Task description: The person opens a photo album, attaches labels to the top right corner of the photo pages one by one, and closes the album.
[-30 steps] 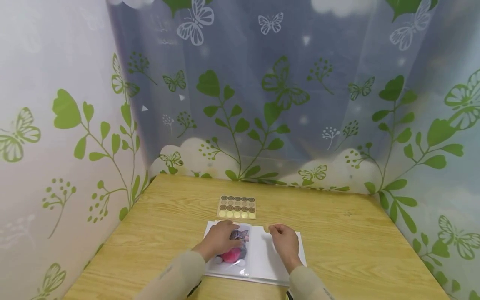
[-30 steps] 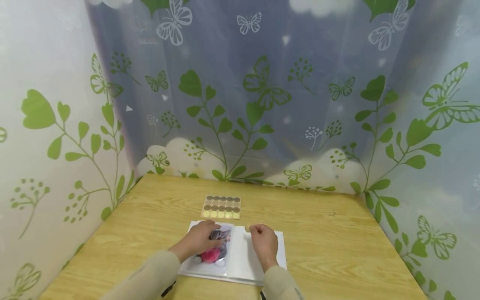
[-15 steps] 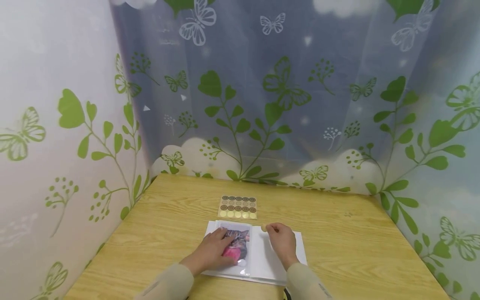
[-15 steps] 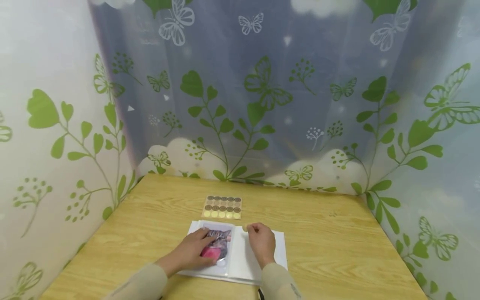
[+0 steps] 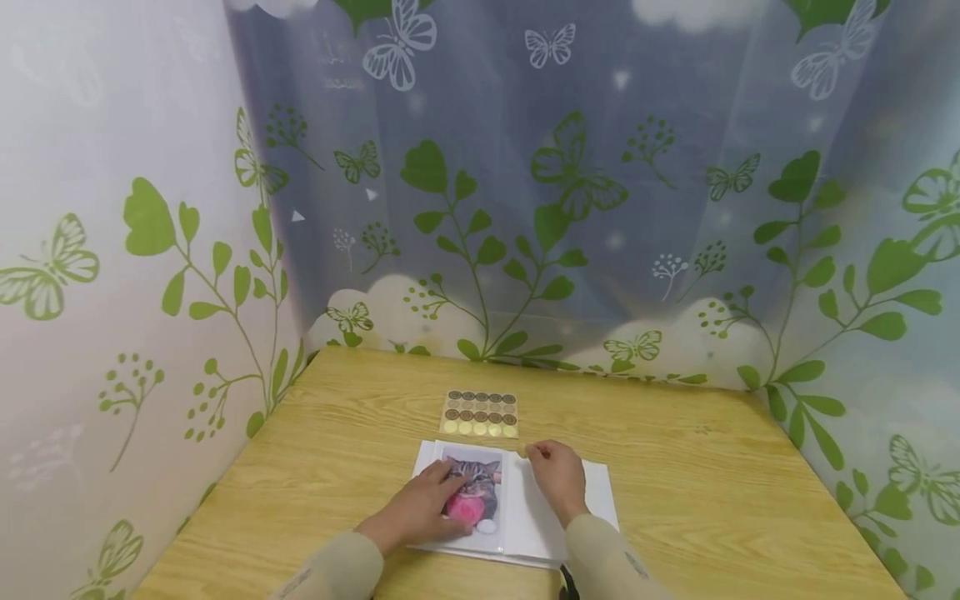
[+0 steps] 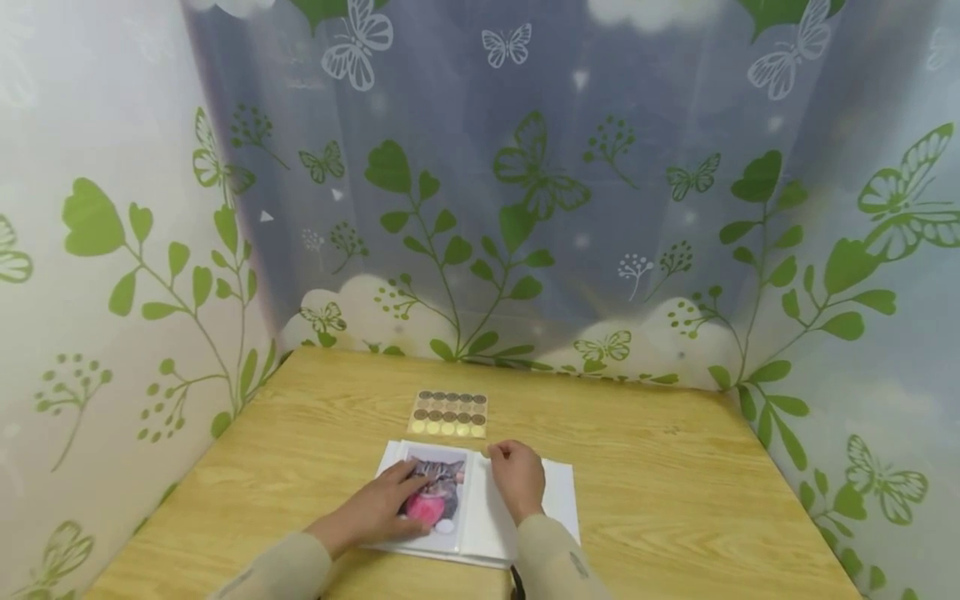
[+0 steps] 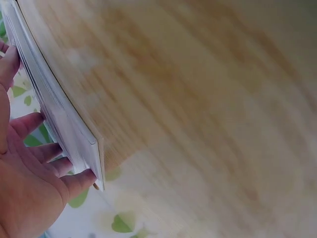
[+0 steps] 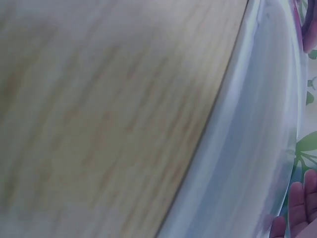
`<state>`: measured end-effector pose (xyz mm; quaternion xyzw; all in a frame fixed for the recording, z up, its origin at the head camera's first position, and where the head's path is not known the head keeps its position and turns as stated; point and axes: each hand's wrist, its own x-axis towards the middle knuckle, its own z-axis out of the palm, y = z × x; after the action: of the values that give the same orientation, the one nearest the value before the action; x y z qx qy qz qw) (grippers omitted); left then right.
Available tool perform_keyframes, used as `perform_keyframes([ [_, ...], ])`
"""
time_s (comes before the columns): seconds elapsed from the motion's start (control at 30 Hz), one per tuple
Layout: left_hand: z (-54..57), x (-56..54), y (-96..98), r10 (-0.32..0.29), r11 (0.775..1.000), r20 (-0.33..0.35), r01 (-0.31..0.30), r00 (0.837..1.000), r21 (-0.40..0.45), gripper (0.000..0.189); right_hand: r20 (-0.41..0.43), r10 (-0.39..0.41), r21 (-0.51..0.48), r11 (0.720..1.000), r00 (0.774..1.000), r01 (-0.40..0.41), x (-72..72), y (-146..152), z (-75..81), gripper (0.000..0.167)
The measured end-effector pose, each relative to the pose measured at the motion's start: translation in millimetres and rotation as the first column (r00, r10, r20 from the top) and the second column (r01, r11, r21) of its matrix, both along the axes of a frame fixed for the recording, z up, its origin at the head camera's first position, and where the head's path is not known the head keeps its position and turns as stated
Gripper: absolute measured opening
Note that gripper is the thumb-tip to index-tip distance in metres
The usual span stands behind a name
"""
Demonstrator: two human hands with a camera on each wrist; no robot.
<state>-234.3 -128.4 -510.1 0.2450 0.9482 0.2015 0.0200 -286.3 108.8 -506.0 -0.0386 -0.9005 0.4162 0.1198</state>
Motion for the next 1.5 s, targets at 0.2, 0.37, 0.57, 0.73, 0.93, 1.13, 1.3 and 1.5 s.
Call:
perform_keyframes([
  [0.2,-0.1,-0.9,0.8,-0.006,1.0,-0.012,0.006,1.0,-0.011,0.081,-0.034,0.043,0.058,0.997,0.998,-0.041,-6.5,-6,-0.7,0.016],
  [0.37,0.6,-1.0,1.0,-0.001,1.0,-0.011,0.001,1.0,-0.017,0.081,-0.068,0.067,0.143,0.988,0.995,-0.057,-12.8,-11,-2.9,0.016],
  [0.57,3.8,0.1,1.6,-0.01,1.0,-0.014,0.009,1.0,-0.022,0.08,-0.07,0.088,0.215,0.974,0.994,-0.071,-16.2,-15,-3.7,0.016],
  [0.73,4.5,0.8,2.4,-0.02,0.999,-0.016,0.019,1.0,-0.044,0.078,-0.054,0.102,0.258,0.962,0.993,-0.085,-18.9,-19,-5.1,0.016],
  [0.93,3.2,1.0,2.9,-0.02,0.998,-0.022,0.019,1.0,-0.057,0.078,-0.038,0.115,0.284,0.954,0.993,-0.1,-20.2,-23,-6.8,0.017],
  [1.13,3.1,1.3,3.4,-0.021,0.997,-0.03,0.019,0.999,-0.071,0.078,-0.042,0.123,0.348,0.932,0.991,-0.101,-23.0,-24,-10.6,0.018],
  [1.3,3.6,1.2,2.9,-0.014,0.997,-0.018,0.013,1.0,-0.072,0.079,-0.056,0.161,0.414,0.902,0.985,-0.124,-21.2,-28,-13.2,0.017],
  [1.5,2.9,-0.3,1.1,-0.011,0.997,-0.02,0.01,1.0,-0.075,0.079,-0.052,0.219,0.519,0.84,0.974,-0.161,-16.2,-33,-11.5,0.016],
])
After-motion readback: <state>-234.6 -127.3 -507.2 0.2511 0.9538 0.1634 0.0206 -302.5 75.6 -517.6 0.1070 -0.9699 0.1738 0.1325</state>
